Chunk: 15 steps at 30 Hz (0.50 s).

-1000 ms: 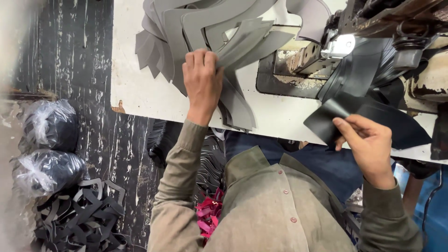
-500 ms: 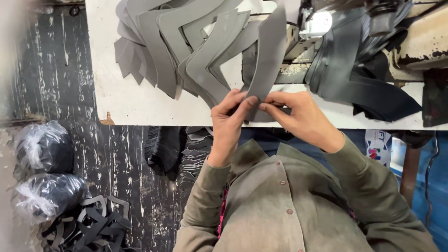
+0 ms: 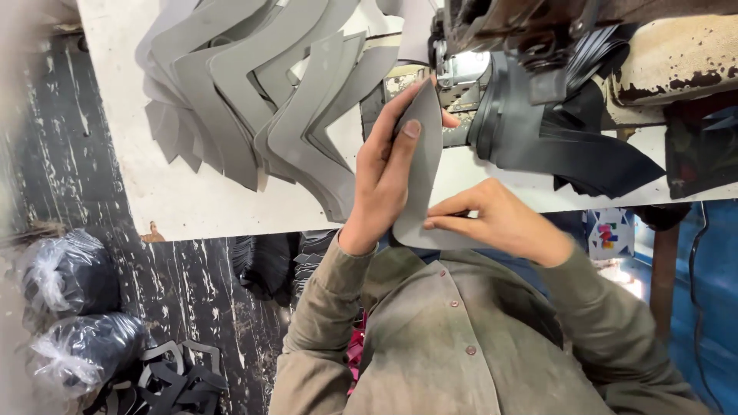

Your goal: Stitch together the various components of a shoe upper using an industrial sewing machine.

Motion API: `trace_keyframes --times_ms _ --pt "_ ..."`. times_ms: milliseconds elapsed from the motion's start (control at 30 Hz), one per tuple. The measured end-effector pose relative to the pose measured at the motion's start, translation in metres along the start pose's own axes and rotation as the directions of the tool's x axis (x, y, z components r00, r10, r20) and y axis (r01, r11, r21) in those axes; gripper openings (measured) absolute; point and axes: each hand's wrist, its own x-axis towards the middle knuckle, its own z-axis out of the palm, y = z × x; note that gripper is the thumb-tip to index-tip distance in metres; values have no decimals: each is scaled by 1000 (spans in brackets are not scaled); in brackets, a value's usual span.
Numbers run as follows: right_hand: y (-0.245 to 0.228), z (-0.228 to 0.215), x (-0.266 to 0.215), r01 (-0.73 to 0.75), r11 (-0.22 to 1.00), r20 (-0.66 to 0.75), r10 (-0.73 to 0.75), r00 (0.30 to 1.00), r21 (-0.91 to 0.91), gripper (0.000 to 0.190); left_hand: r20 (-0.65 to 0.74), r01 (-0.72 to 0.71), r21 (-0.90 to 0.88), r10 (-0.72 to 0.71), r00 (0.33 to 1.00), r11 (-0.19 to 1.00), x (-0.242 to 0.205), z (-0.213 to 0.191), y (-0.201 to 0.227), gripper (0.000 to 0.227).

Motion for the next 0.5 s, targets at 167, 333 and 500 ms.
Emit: trace_keyframes --times_ms 167,333,500 --pt "12 26 14 -51 991 -108 65 992 126 19 65 -42 62 38 997 997 12 -5 -7 31" --pt "19 39 21 -5 981 -165 38 986 194 17 117 19 -12 -17 993 1000 26 -13 -12 26" --pt "23 43 20 34 990 -266 3 964 133 16 84 21 -62 -16 996 998 32 -12 -20 26"
